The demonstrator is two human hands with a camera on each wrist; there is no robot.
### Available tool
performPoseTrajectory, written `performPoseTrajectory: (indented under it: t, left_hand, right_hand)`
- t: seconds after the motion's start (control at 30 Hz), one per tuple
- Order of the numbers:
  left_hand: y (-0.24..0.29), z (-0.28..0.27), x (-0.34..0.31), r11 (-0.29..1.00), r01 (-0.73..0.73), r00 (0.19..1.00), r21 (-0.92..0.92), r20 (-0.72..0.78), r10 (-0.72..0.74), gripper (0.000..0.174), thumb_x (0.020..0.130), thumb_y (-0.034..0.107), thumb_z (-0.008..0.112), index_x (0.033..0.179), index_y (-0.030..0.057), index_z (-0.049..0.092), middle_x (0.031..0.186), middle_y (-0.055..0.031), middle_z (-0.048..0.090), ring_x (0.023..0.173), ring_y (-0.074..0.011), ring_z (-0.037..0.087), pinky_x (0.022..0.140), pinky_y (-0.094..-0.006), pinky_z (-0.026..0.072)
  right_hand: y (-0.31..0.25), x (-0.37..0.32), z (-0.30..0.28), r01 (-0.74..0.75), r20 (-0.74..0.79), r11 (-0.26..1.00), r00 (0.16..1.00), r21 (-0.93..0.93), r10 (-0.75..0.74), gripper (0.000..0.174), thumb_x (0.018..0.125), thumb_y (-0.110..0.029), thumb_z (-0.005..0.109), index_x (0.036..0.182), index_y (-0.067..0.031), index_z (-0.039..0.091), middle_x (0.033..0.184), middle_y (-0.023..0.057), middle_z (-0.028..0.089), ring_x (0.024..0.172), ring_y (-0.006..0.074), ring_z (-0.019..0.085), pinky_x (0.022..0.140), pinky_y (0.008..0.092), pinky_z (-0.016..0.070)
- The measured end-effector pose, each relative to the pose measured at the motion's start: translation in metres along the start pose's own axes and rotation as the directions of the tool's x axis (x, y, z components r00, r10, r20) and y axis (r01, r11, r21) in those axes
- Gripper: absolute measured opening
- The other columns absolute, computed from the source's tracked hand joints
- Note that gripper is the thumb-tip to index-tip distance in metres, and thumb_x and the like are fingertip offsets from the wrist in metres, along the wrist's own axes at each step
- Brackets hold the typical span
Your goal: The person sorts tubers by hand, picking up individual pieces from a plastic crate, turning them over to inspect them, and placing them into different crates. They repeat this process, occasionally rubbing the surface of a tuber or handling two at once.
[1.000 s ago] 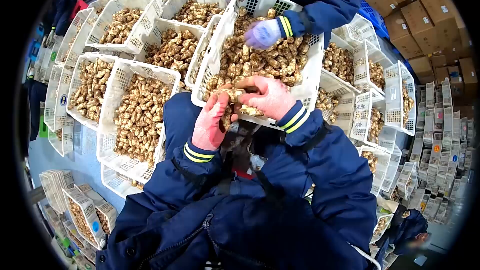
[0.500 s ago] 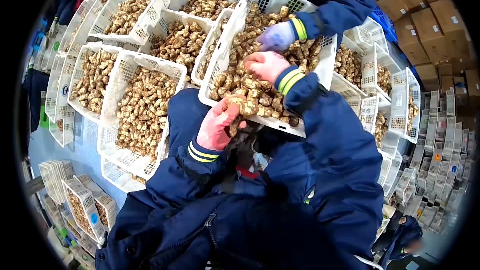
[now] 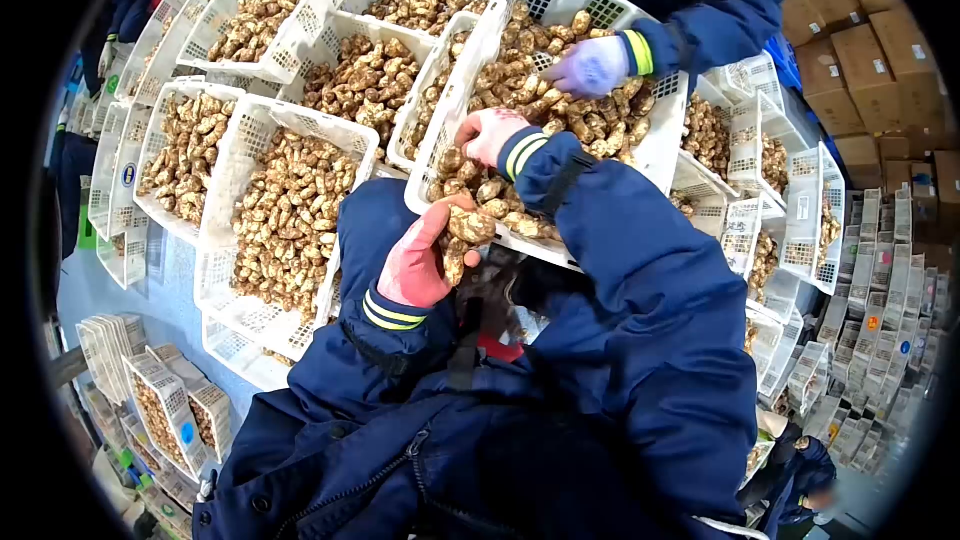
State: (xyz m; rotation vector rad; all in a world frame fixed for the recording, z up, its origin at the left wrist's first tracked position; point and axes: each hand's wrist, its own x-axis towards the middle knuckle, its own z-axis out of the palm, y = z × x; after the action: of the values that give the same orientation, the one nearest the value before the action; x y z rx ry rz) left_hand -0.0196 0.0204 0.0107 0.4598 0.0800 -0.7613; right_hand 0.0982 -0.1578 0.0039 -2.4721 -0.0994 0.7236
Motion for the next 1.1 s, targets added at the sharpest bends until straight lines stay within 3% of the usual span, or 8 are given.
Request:
performPoseTrajectory:
  t: [0.37,0.43,0.47,0.6,0.67,0.77,0.9,1.1]
  left_hand:
    - [-0.003,-0.006,-0.003,0.924,0.006,0.999,0.382,-0.046,0.012,0.033,0.078,0.01,0.062,0.105,-0.0025,0.049,0.101,-0.0113,0.054,0.087,-0.0189,0.055,0.08,-0.0272,0.0438]
    - [-0.005,-0.003,-0.001,0.889,-0.08,0.987,0.451,-0.086,0.133,0.038,0.092,0.035,0.05,0.107,0.0004,0.051,0.087,-0.0069,0.059,0.068,-0.013,0.054,0.056,-0.0223,0.0428]
    - [-0.002,0.001,0.0,0.981,0.011,0.994,0.194,-0.108,0.01,0.037,0.092,0.033,0.051,0.109,0.0005,0.051,0.088,-0.0075,0.059,0.068,-0.013,0.054,0.056,-0.0221,0.043]
    - [-0.004,-0.004,0.001,0.995,0.023,0.998,0.093,-0.062,-0.017,0.038,0.092,0.033,0.051,0.112,0.0008,0.051,0.09,-0.0079,0.06,0.071,-0.0137,0.055,0.057,-0.022,0.0443]
    - [-0.001,-0.002,0.003,0.998,-0.002,0.994,0.063,-0.113,0.009,0.037,0.093,0.032,0.05,0.113,0.001,0.05,0.091,-0.0081,0.06,0.073,-0.0141,0.056,0.058,-0.0222,0.0451]
    - [0.001,0.008,0.007,0.994,-0.06,0.978,0.093,-0.193,0.078,0.037,0.094,0.029,0.048,0.12,0.0035,0.047,0.102,-0.0085,0.058,0.082,-0.0154,0.059,0.062,-0.0232,0.047]
    - [-0.004,0.014,0.01,0.987,-0.066,0.975,0.149,-0.199,0.095,0.04,0.093,0.027,0.05,0.127,0.005,0.044,0.107,-0.0053,0.058,0.084,-0.0127,0.06,0.065,-0.02,0.0474]
    - [-0.003,0.015,0.012,0.932,-0.103,0.972,0.347,-0.165,0.169,0.038,0.091,0.022,0.053,0.124,0.0038,0.048,0.098,-0.0021,0.059,0.078,-0.0085,0.057,0.064,-0.0208,0.047]
  right_hand:
    - [-0.01,0.011,0.009,-0.1,-0.001,0.968,0.995,-0.229,0.103,0.052,0.073,-0.036,0.062,0.112,-0.0012,0.057,0.108,0.0206,0.06,0.103,0.0306,0.057,0.089,0.0364,0.0442]
    - [-0.007,0.017,0.012,-0.08,-0.026,0.959,0.997,-0.271,0.076,0.049,0.073,-0.033,0.062,0.11,-0.0015,0.058,0.107,0.0208,0.06,0.102,0.0308,0.057,0.09,0.0362,0.0441]
    - [-0.001,0.021,0.014,-0.062,-0.059,0.95,0.997,-0.306,0.046,0.045,0.074,-0.032,0.061,0.108,-0.0023,0.06,0.106,0.021,0.061,0.102,0.0311,0.058,0.089,0.0364,0.0444]
    - [0.006,0.023,0.0,-0.053,-0.056,0.981,0.997,-0.188,0.043,0.034,0.081,-0.026,0.052,0.108,-0.0064,0.061,0.107,0.0194,0.061,0.102,0.0324,0.057,0.09,0.0387,0.0438]
    - [0.016,0.012,-0.009,-0.017,-0.073,0.983,0.997,0.184,0.031,0.034,0.082,-0.021,0.054,0.112,-0.0049,0.059,0.099,0.0129,0.063,0.092,0.0222,0.06,0.083,0.0315,0.0465]
    - [0.007,-0.042,-0.031,0.067,-0.036,0.594,0.997,0.802,-0.065,0.038,0.082,-0.012,0.056,0.118,0.0011,0.052,0.099,0.0071,0.059,0.091,0.0125,0.057,0.08,0.0245,0.0468]
    - [-0.007,-0.1,-0.039,0.35,-0.167,0.693,0.933,0.63,-0.319,0.046,0.077,-0.007,0.059,0.122,0.0005,0.05,0.114,0.0094,0.057,0.104,0.017,0.053,0.092,0.028,0.0398]
    - [-0.009,-0.127,-0.027,0.315,-0.09,0.905,0.949,0.286,-0.302,0.049,0.078,-0.009,0.057,0.126,-0.0048,0.047,0.118,0.0143,0.055,0.108,0.0224,0.052,0.094,0.0303,0.0389]
